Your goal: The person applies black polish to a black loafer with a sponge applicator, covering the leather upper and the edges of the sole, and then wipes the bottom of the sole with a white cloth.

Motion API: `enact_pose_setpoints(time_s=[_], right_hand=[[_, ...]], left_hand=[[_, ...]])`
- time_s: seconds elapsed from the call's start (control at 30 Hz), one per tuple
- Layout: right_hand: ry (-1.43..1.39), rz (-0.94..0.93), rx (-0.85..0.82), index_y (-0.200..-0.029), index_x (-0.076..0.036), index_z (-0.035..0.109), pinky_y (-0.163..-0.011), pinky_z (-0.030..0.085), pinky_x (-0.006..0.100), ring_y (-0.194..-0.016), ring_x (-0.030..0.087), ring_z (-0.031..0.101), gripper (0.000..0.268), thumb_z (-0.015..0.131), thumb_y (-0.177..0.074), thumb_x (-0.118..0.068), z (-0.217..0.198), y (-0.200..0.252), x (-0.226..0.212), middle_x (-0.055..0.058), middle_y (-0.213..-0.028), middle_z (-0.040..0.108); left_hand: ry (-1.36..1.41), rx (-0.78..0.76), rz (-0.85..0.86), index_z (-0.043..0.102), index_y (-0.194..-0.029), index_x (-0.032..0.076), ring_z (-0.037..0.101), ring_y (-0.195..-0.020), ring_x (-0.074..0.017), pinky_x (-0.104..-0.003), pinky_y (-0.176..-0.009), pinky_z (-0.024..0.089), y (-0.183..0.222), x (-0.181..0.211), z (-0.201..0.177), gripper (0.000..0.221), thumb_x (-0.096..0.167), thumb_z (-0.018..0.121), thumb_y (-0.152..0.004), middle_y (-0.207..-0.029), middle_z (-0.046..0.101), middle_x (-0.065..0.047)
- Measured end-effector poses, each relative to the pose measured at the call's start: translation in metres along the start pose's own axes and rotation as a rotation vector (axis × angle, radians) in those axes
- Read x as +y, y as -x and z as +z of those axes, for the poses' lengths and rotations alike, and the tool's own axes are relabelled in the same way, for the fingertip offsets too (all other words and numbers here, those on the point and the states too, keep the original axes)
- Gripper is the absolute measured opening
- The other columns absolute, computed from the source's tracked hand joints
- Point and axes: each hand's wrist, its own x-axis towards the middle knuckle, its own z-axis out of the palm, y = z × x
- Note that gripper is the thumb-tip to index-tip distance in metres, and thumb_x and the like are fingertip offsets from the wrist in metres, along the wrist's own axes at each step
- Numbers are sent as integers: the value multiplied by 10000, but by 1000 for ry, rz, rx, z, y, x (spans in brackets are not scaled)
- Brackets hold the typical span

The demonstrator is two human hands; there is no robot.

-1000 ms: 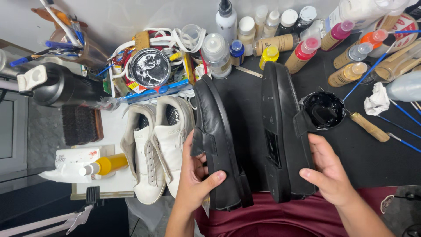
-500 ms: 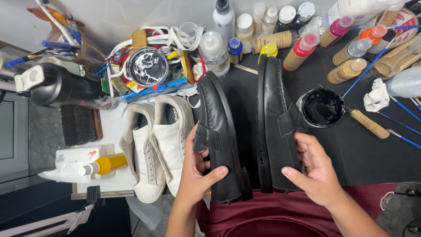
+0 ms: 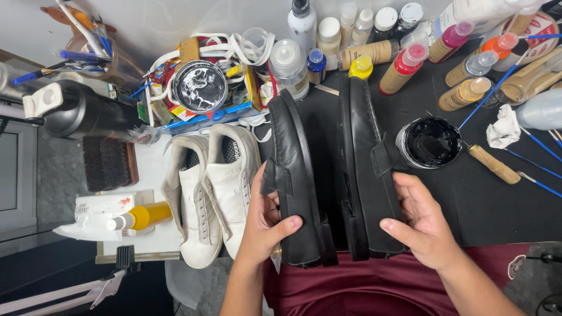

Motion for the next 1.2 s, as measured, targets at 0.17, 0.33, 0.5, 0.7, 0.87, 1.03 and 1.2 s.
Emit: enact_pose_setpoints(time_s=[0.17, 0.33, 0.5, 0.7, 0.87, 1.03, 1.2], right_hand=[[-64, -11, -28, -1501, 41, 380, -1105, 433, 364, -1328, 242, 541, 701, 657, -859, -4, 3, 0, 0, 194, -1429, 547], [-22, -4, -26, -1488, 41, 386, -1091, 441, 360, -1319, 237, 548, 696, 662, -850, 3, 7, 0, -1, 194, -1425, 553], [30, -22, -36, -1491, 43, 401, -1078, 475, 360, -1288, 236, 587, 681, 675, -870, -17, 8, -2, -4, 195, -1392, 592], [-11, 8, -39, -1489, 43, 382, -1076, 462, 360, -1301, 234, 573, 661, 660, -891, -9, 15, -4, -18, 188, -1412, 575], [-19, 67, -31, -1486, 32, 405, -1063, 453, 352, -1290, 222, 577, 626, 635, -905, 9, 22, -6, -34, 181, -1401, 587], [-44, 189, 11, -1477, 1, 415, -1039, 456, 346, -1254, 199, 589, 608, 620, -905, -18, 18, -11, -52, 159, -1381, 611], [-108, 363, 81, -1505, -51, 425, -993, 489, 362, -1160, 190, 628, 616, 596, -913, -68, 11, -18, -72, 155, -1286, 663]], left_hand=[[42, -30, 28, 103, -1661, 59, 614, -1260, -250, -352, -1063, 538, -2, -5, -1, 1118, 133, 835, -819, -1413, 557, -222], [21, -18, -7, 128, -1651, 65, 630, -1216, -249, -364, -992, 564, -4, -2, 3, 1107, 132, 831, -798, -1379, 571, -221], [17, -9, -14, 133, -1645, 72, 622, -1222, -238, -359, -986, 565, -6, -1, 5, 1112, 146, 839, -788, -1388, 567, -205], [-2, 14, -27, 120, -1657, 79, 641, -1196, -245, -353, -987, 551, -6, -3, 5, 1122, 158, 832, -794, -1337, 599, -218], [7, 10, -12, 127, -1669, 71, 649, -1176, -256, -361, -1015, 533, -6, 4, 9, 1101, 142, 822, -818, -1305, 626, -214], [-214, 113, -112, 214, -1626, 70, 651, -1180, -252, -363, -986, 545, -1, 41, 15, 1053, 135, 834, -777, -1299, 652, -197], [-671, 288, -278, 242, -1581, 121, 743, -1037, -234, -339, -887, 576, -2, 82, 35, 1087, 287, 856, -700, -1192, 740, -172]])
